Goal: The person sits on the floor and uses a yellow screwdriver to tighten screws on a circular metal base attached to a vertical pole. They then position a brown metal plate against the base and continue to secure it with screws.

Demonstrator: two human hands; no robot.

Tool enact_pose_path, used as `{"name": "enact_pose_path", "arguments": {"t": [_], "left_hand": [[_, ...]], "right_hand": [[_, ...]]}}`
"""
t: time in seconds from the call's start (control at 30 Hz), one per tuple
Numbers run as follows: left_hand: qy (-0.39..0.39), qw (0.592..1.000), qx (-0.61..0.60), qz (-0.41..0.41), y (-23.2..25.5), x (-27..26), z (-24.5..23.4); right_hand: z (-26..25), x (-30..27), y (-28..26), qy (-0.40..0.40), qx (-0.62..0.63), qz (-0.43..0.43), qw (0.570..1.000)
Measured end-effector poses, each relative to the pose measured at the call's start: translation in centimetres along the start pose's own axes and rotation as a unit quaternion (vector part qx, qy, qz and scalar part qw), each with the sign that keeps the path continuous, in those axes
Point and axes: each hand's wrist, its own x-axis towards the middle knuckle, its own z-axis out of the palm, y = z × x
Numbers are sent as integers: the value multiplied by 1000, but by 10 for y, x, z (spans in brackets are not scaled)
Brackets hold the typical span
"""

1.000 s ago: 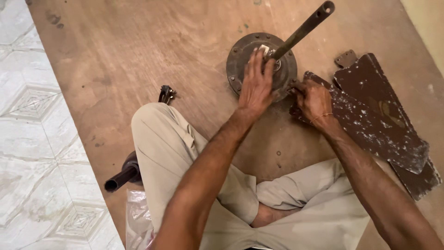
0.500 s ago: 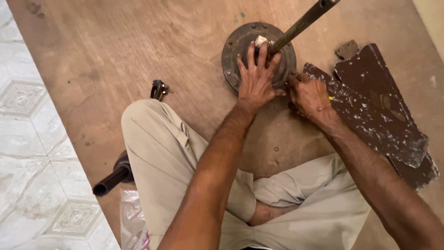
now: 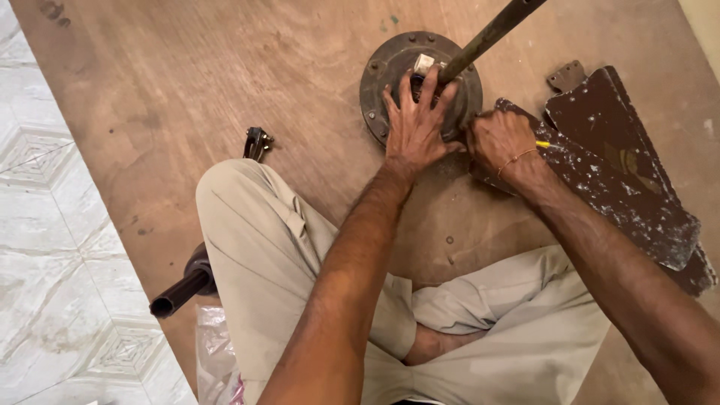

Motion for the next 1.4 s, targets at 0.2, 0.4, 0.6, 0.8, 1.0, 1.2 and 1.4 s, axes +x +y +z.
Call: {"name": "enact_pose_path", "arguments": {"t": [0.2, 0.4, 0.6, 0.8, 1.0, 1.2, 1.4], "left_hand": [[-39, 999, 17, -11, 1, 2, -1], [-28, 1000, 4, -9, -1, 2, 4], [-8, 1000, 6, -13, -2, 3, 17], [-48, 998, 11, -28, -2, 8, 8], [-1, 999, -13, -32, 2, 7, 8], [-6, 999, -14, -52, 8, 7, 9], [17, 998, -5, -64, 13, 5, 12]], "right_hand": [[-4, 2, -2, -81, 66, 91, 990], [-17, -6, 14, -53, 183, 94, 977], [-3, -11, 8, 72, 75, -65, 992], [-3, -7, 0, 88, 78, -17, 993], [-24, -8, -10, 58, 146, 65, 985], [-16, -8, -2, 83, 186, -1, 979], [-5, -7, -5, 56, 171, 63, 982]]}}
